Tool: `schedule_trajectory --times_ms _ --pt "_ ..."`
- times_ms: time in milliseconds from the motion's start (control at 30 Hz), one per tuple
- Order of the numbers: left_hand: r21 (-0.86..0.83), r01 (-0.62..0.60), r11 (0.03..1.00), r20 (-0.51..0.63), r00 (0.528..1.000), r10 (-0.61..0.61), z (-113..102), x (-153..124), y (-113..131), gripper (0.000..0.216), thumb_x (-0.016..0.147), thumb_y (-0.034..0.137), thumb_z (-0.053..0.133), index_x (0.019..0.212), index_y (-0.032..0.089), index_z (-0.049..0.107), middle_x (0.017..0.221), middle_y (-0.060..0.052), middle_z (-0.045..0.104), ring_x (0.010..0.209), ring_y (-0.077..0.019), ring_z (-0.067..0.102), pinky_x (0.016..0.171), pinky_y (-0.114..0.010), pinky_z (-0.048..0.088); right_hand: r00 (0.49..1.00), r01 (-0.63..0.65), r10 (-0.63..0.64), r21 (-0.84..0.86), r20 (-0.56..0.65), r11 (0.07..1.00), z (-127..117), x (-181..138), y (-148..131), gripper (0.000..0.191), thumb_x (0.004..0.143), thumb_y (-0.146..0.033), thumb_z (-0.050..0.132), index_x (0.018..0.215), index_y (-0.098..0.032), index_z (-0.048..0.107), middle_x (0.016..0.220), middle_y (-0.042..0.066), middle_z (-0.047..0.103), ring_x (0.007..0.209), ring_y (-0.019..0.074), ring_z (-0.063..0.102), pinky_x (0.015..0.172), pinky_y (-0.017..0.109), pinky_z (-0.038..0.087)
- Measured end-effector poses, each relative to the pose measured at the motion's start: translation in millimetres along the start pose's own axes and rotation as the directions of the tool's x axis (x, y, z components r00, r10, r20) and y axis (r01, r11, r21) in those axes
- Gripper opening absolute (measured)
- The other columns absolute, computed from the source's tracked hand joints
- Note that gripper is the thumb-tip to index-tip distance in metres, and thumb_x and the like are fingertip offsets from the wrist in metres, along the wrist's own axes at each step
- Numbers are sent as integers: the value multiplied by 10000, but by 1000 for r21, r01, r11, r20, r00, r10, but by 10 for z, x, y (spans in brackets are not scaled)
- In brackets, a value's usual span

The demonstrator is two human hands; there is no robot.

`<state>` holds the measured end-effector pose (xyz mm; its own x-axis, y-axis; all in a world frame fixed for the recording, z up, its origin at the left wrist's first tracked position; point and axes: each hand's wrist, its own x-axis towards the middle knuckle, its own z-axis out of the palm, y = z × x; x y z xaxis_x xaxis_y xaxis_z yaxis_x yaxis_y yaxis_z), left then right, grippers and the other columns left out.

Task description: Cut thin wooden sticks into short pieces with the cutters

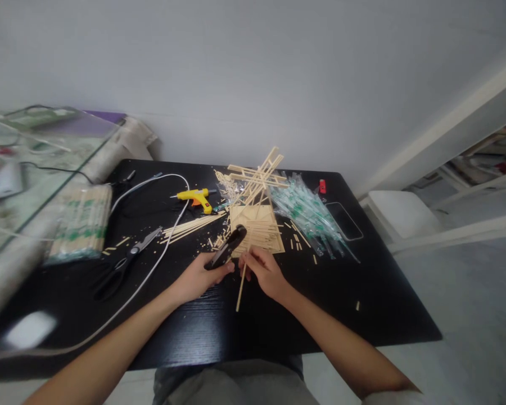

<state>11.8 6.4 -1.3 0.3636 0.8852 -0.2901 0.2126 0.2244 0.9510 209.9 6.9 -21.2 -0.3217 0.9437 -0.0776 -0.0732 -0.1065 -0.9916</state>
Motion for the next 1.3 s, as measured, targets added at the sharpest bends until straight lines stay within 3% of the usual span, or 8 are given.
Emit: schedule_trajectory --times_ms 167,333,500,900,1133,1300 --pt "-15 -15 1000 -59 998 14 -54 8 6 398 840 532 659 693 162 645 534 27 541 432 -80 384 427 -213 276 985 -114 104 66 140 991 37 -32 13 416 888 -575 653 795 -171 606 630 -21 602 471 102 555 429 218 449" --pt "-99 -18 995 -60 998 12 -45 3 6 371 802 494 716 677 153 638 454 56 440 428 -80 373 443 -216 287 973 -167 150 83 176 983 77 -42 85 418 856 -569 693 842 -156 632 639 -30 620 439 88 564 393 196 464" --pt "-161 -7 987 -76 997 -6 -35 7 -32 383 795 501 735 676 159 608 488 52 442 443 -79 371 436 -219 279 967 -185 161 108 197 977 90 -26 106 393 815 -532 753 845 -155 643 735 -6 660 503 104 629 408 200 515" --pt "-105 -51 993 -131 991 37 -62 6 1 302 775 440 769 811 158 667 564 44 538 465 -76 401 459 -210 313 957 -215 175 159 231 964 64 -5 121 422 779 -527 793 879 -129 695 731 14 685 552 117 664 474 212 558" --pt "7 -68 998 -91 993 69 -53 5 17 301 799 439 738 714 164 650 505 60 490 467 -83 404 480 -216 322 940 -248 199 158 276 956 46 -12 45 440 838 -569 722 901 -137 667 714 15 687 583 140 703 486 213 563" --pt "36 -59 998 -100 993 62 -55 19 -15 295 787 432 749 710 165 647 511 65 488 474 -82 390 478 -216 313 928 -282 218 186 302 941 49 -17 83 428 794 -518 786 949 -136 670 720 21 720 590 148 711 514 234 578"
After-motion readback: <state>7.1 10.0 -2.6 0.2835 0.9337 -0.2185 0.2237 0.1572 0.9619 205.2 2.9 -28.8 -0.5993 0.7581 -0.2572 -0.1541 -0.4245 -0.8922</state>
